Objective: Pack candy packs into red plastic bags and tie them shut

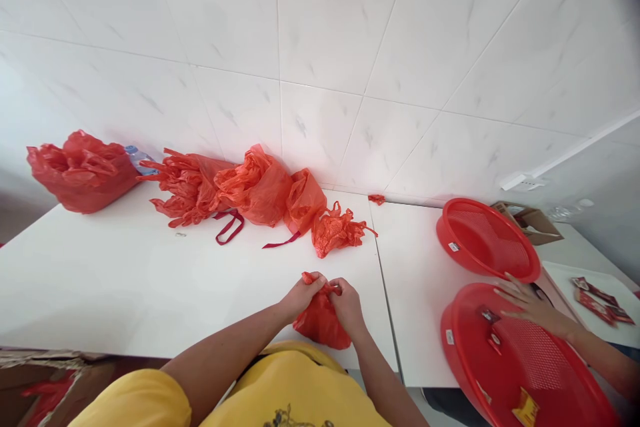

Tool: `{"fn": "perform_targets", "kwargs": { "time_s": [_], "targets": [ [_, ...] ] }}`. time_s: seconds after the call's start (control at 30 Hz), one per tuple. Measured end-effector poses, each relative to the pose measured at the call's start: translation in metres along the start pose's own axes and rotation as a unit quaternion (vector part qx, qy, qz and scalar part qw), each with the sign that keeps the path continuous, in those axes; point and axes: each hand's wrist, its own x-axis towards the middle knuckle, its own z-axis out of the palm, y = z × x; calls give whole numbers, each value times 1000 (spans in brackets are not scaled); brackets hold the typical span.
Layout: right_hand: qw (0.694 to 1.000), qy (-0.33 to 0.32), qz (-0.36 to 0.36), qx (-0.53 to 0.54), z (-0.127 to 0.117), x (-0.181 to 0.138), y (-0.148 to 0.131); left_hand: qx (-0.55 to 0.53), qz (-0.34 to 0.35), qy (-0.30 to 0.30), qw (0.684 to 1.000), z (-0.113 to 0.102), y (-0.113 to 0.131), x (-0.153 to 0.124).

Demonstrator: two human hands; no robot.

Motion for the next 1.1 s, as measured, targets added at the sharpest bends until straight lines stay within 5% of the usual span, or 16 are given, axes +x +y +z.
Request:
{"fn": "perform_targets", "kwargs": {
  "time_s": [0.17, 0.33, 0.5, 0.77, 0.93, 1.1],
  "targets": [
    [999, 41, 1, 7, 5, 4, 3, 19, 25, -25, 999, 5, 6, -3],
    [994, -21, 26, 102, 2, 2, 4, 175, 61, -36, 982, 2, 2, 1],
    [907, -107, 80, 399, -15, 1, 6, 279, 73, 8, 957, -4, -4, 7],
    [857, 56, 169, 483, -56, 9, 58, 443, -18, 67, 894, -40, 0, 10],
    [864, 79, 208, 452, -61, -4, 86, 492, -50, 54, 868, -57, 2, 9],
    [902, -2, 208, 379, -40, -21, 76, 496, 51, -57, 865, -36, -5, 12]
  ]
}}
